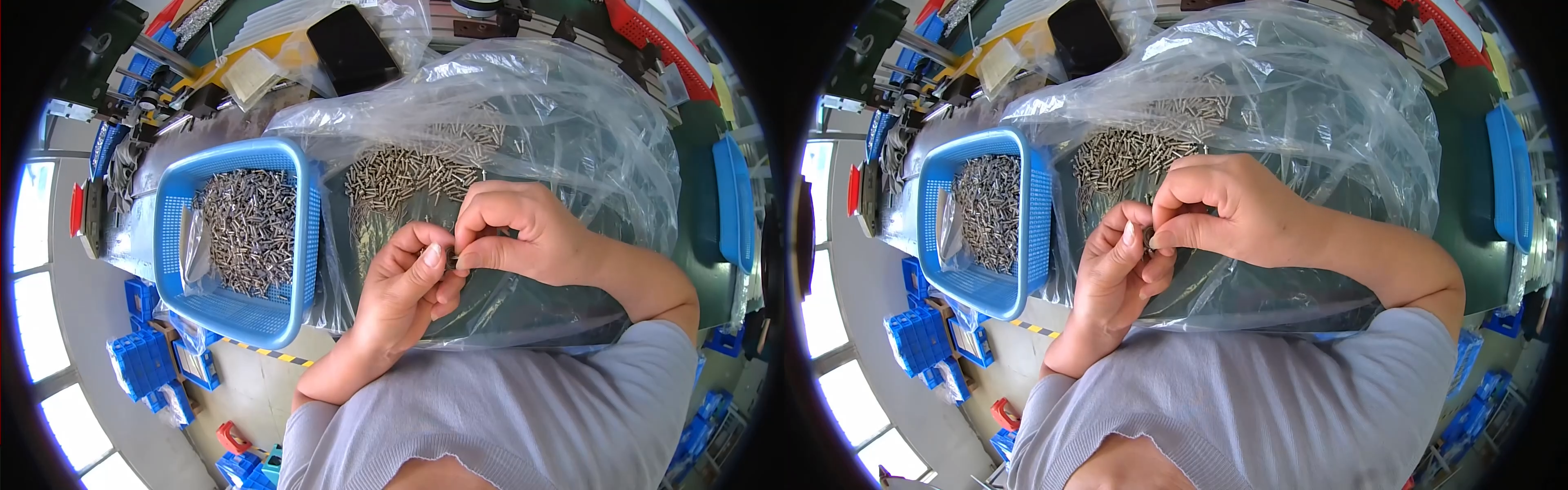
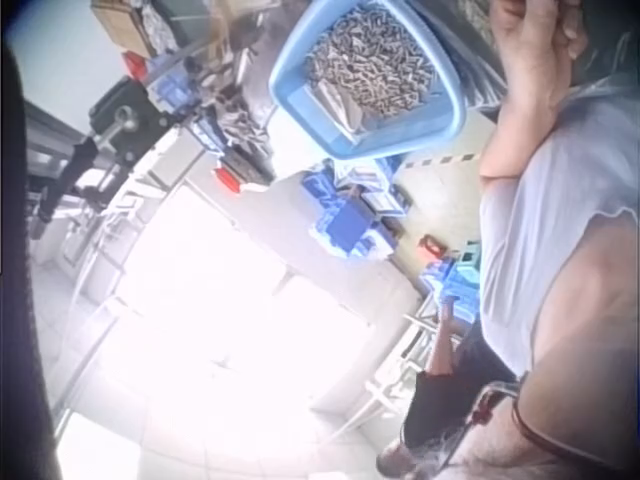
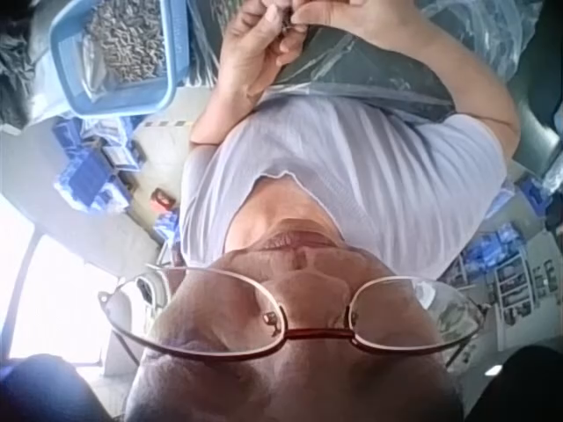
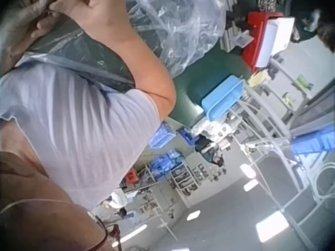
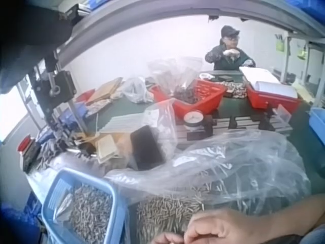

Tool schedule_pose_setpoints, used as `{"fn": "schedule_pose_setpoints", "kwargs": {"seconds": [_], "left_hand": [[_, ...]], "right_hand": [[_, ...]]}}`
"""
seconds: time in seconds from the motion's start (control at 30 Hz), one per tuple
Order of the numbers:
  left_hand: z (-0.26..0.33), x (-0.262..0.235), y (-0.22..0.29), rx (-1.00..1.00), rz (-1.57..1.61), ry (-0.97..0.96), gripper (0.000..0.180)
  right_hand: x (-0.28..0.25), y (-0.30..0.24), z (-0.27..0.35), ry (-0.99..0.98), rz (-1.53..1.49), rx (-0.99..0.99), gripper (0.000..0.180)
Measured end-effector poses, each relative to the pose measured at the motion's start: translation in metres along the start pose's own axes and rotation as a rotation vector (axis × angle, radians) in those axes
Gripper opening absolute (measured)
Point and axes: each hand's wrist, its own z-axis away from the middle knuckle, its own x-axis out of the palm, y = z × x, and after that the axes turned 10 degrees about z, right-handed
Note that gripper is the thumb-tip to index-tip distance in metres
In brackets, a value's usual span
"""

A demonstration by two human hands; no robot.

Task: Manually assembling small metal hardware by inserting thin pins into metal washers/rings.

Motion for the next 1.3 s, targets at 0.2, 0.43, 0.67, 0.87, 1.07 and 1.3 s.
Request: {"fn": "schedule_pose_setpoints", "kwargs": {"seconds": [0.2, 0.43, 0.67, 0.87, 1.07, 1.3], "left_hand": [[0.001, -0.004, 0.001, -0.072, 0.049, -0.07, 0.015], [0.003, -0.003, 0.0, -0.088, 0.133, -0.086, 0.019], [0.007, -0.002, 0.0, 0.248, 0.118, -0.074, 0.023], [0.006, -0.011, -0.001, 0.493, 0.055, -0.069, 0.024], [0.005, -0.006, 0.001, 0.353, 0.084, -0.084, 0.022], [0.005, -0.004, 0.003, 0.236, 0.088, -0.014, 0.018]], "right_hand": [[0.004, -0.001, -0.005, 0.057, 0.119, -0.192, 0.024], [0.007, -0.001, -0.002, 0.139, 0.253, -0.273, 0.021], [0.004, 0.005, -0.007, 0.228, 0.327, -0.222, 0.021], [0.015, 0.019, -0.013, 0.218, 0.812, -0.329, 0.026], [0.013, 0.025, -0.014, 0.214, 0.789, -0.351, 0.014], [0.009, 0.023, -0.013, 0.227, 0.64, -0.317, 0.015]]}}
